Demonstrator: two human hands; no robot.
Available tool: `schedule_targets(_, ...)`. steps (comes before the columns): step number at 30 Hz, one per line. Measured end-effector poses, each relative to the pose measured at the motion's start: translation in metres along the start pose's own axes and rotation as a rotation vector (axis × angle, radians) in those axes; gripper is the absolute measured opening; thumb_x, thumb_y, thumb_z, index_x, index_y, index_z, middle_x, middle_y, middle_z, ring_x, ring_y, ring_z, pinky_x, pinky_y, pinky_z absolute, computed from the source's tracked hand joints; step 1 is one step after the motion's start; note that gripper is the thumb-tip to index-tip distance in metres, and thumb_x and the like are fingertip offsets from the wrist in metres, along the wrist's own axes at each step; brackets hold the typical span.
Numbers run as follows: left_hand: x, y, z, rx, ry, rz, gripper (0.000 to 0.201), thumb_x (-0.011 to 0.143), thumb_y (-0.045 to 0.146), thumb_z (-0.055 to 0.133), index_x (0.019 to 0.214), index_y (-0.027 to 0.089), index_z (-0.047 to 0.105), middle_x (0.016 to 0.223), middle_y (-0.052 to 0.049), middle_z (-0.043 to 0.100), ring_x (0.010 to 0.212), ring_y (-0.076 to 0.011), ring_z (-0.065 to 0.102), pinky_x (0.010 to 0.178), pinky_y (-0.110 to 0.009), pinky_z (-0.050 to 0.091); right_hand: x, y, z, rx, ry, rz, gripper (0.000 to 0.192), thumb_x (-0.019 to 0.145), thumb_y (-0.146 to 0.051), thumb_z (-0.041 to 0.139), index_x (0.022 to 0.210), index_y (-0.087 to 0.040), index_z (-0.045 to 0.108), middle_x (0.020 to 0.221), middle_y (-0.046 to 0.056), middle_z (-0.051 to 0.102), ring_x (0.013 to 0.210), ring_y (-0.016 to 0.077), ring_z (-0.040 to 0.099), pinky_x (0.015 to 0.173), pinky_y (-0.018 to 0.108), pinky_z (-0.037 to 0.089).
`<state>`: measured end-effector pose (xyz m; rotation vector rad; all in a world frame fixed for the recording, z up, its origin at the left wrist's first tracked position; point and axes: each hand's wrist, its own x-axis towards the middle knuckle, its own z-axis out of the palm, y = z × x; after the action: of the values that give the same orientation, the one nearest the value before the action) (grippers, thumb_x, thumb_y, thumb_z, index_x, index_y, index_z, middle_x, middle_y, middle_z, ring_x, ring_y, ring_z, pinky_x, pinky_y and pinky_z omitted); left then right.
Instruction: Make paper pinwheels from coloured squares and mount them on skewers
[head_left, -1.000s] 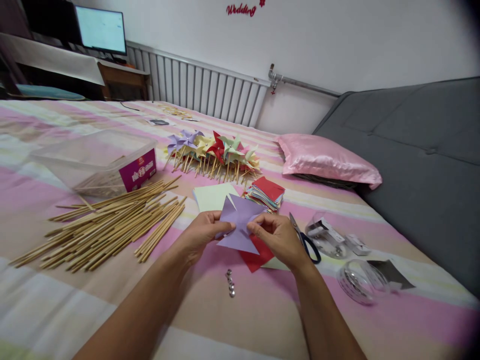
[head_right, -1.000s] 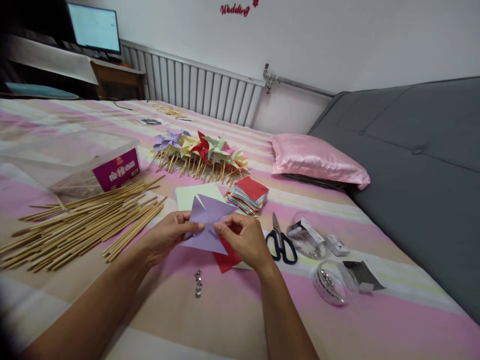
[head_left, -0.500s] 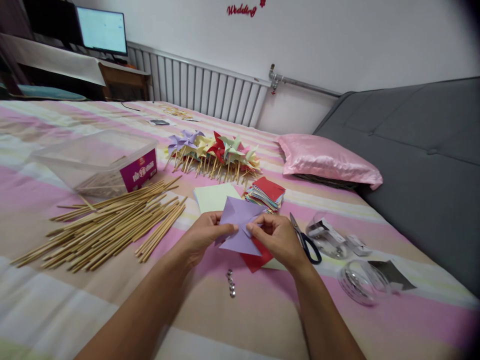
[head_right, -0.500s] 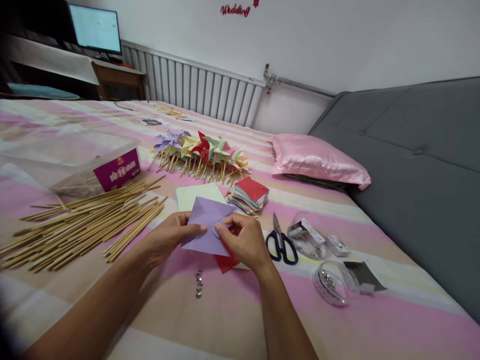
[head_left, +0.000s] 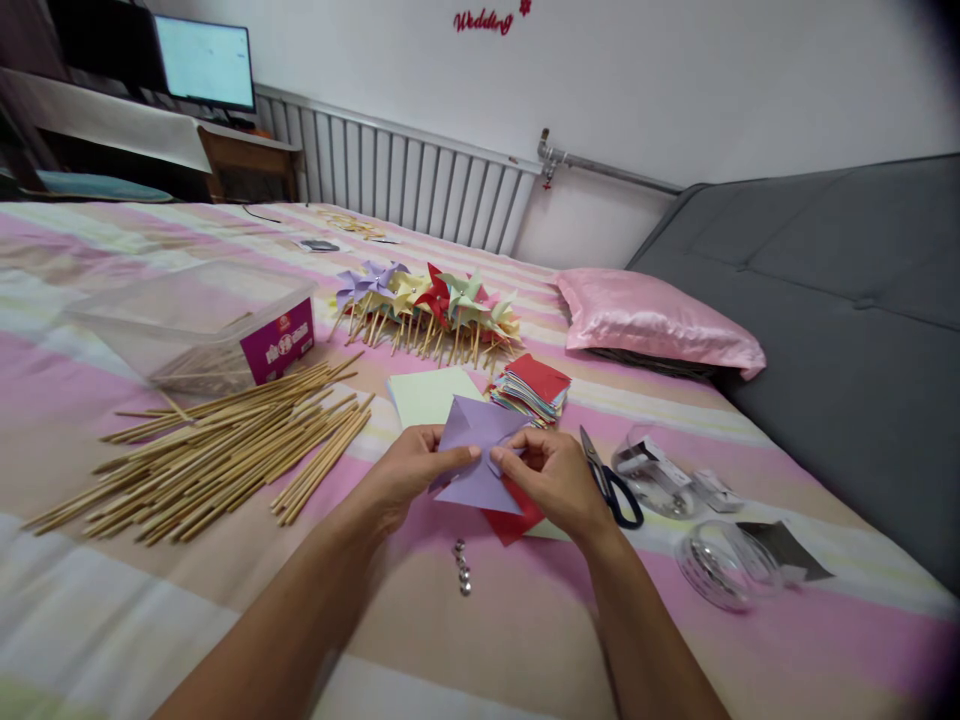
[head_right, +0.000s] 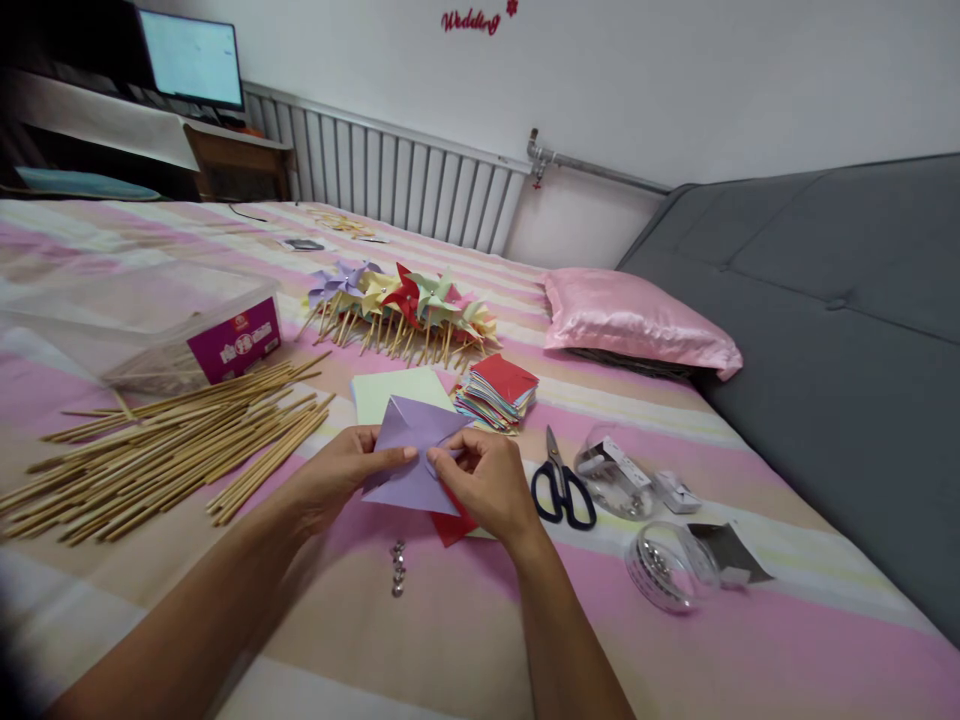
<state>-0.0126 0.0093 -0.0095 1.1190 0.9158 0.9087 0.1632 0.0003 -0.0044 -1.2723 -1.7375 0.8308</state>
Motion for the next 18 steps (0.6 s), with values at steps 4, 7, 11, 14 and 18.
schedule_targets(4, -0.0007, 0.0012, 0.0018, 0.001, 0.024, -0.033, 0.035, 0.059, 0.040, 0.073, 0.074, 0.010, 0.066, 0.061, -0.003, 0.061, 0.050, -0.0092, 0.048, 0.048, -0.020, 0.029, -0.0009, -0.0001, 0.0005, -0.011, 0.011, -0.008, 0.022, 0.076, -0.036, 0.059, 0.067, -0.016, 0.063, 0.065, 0.004, 0.065, 0.057, 0.0143, 0.059, 0.051, 0.023, 0.045)
schedule_targets(7, -0.0012, 0.0017, 0.0027, -0.007, 0.017, -0.032, 0.034, 0.059, 0.038, 0.073, 0.077, 0.010, 0.067, 0.066, -0.004, 0.064, 0.055, -0.0107, 0.052, 0.052, -0.021, 0.033, -0.0015, 0.0002, 0.0013, -0.012, 0.013, -0.011, 0.023, 0.076, -0.037, 0.060, 0.067, -0.016, 0.062, 0.064, 0.004, 0.065, 0.056, 0.0140, 0.059, 0.051, 0.022, 0.044)
schedule_targets(11, -0.0010, 0.0011, 0.0028, -0.003, 0.021, -0.036, 0.033, 0.059, 0.035, 0.073, 0.080, 0.011, 0.069, 0.069, -0.004, 0.066, 0.060, -0.0133, 0.057, 0.057, -0.022, 0.038, -0.0015, 0.0011, 0.0030, -0.035, 0.033, -0.021, 0.023, 0.076, -0.038, 0.059, 0.067, -0.016, 0.062, 0.064, 0.003, 0.063, 0.056, 0.0133, 0.058, 0.051, 0.022, 0.043)
schedule_targets(14, -0.0008, 0.0006, 0.0028, 0.001, 0.041, -0.039, 0.033, 0.059, 0.033, 0.074, 0.082, 0.011, 0.070, 0.070, -0.005, 0.068, 0.064, -0.0153, 0.059, 0.061, -0.024, 0.041, -0.0015, -0.0001, 0.0040, -0.058, 0.068, -0.047, 0.022, 0.076, -0.037, 0.060, 0.068, -0.017, 0.062, 0.062, 0.002, 0.062, 0.054, 0.0117, 0.055, 0.049, 0.021, 0.042)
schedule_targets(18, -0.0010, 0.0006, 0.0036, -0.014, 0.074, -0.028, 0.032, 0.057, 0.029, 0.076, 0.082, 0.011, 0.071, 0.073, -0.006, 0.069, 0.067, -0.0167, 0.061, 0.064, -0.025, 0.044, -0.0016, -0.0043, 0.0040, -0.038, 0.102, -0.072, 0.017, 0.074, -0.034, 0.062, 0.074, -0.017, 0.061, 0.064, 0.001, 0.061, 0.052, 0.0102, 0.053, 0.049, 0.021, 0.042)
